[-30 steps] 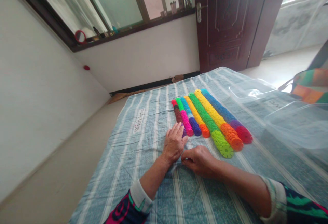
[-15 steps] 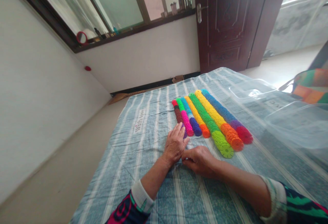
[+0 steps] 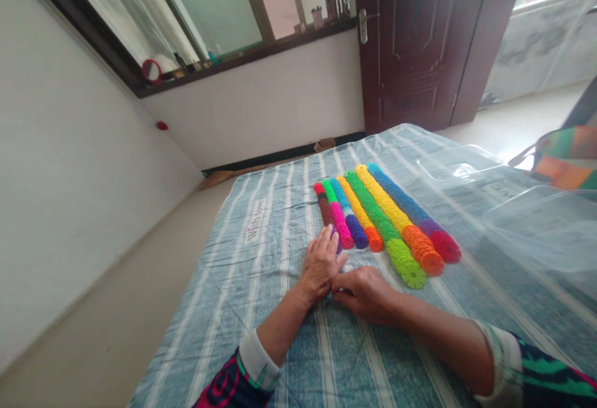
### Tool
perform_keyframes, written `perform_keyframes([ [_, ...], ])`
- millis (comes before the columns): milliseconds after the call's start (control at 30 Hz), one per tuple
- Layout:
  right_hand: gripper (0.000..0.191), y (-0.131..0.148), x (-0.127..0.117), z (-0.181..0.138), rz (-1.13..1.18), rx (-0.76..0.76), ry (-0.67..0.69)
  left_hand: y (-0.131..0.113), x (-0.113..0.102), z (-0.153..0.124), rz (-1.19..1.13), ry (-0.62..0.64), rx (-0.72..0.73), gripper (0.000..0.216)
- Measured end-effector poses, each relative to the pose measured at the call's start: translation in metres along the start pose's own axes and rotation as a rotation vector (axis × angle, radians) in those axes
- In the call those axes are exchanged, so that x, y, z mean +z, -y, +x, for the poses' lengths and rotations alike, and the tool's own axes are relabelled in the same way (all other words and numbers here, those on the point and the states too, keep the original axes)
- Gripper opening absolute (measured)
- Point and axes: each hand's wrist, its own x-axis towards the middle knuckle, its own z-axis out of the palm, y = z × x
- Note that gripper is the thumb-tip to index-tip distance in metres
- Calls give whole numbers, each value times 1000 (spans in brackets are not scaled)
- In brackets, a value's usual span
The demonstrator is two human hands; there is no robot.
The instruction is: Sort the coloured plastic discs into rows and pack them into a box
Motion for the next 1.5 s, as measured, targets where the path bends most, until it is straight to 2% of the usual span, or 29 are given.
perform_keyframes([
  [167, 12, 0, 0, 0, -7, 0, -4, -1, -1, -1, -41, 18, -32, 51],
  [333, 11, 1, -3, 1, 6, 14, 26, 0, -19, 9, -124, 36, -118, 67],
  [433, 12, 1, -4, 2, 5, 17, 38, 0, -26, 18, -152, 115, -167, 80],
  [567, 14, 2, -5, 1, -11, 25, 40, 1, -24, 21, -144, 201, -166, 92],
  [1100, 14, 0, -2, 0, -26, 18, 17, 1, -18, 15, -105, 243, -150, 94],
  [1333, 14, 3, -5, 2, -5, 15, 35, 8, -30, 28, -176, 219, -166, 103],
  [1500, 14, 2, -5, 2, -7, 1, 36, 7, -23, 32, -159, 234, -149, 104],
])
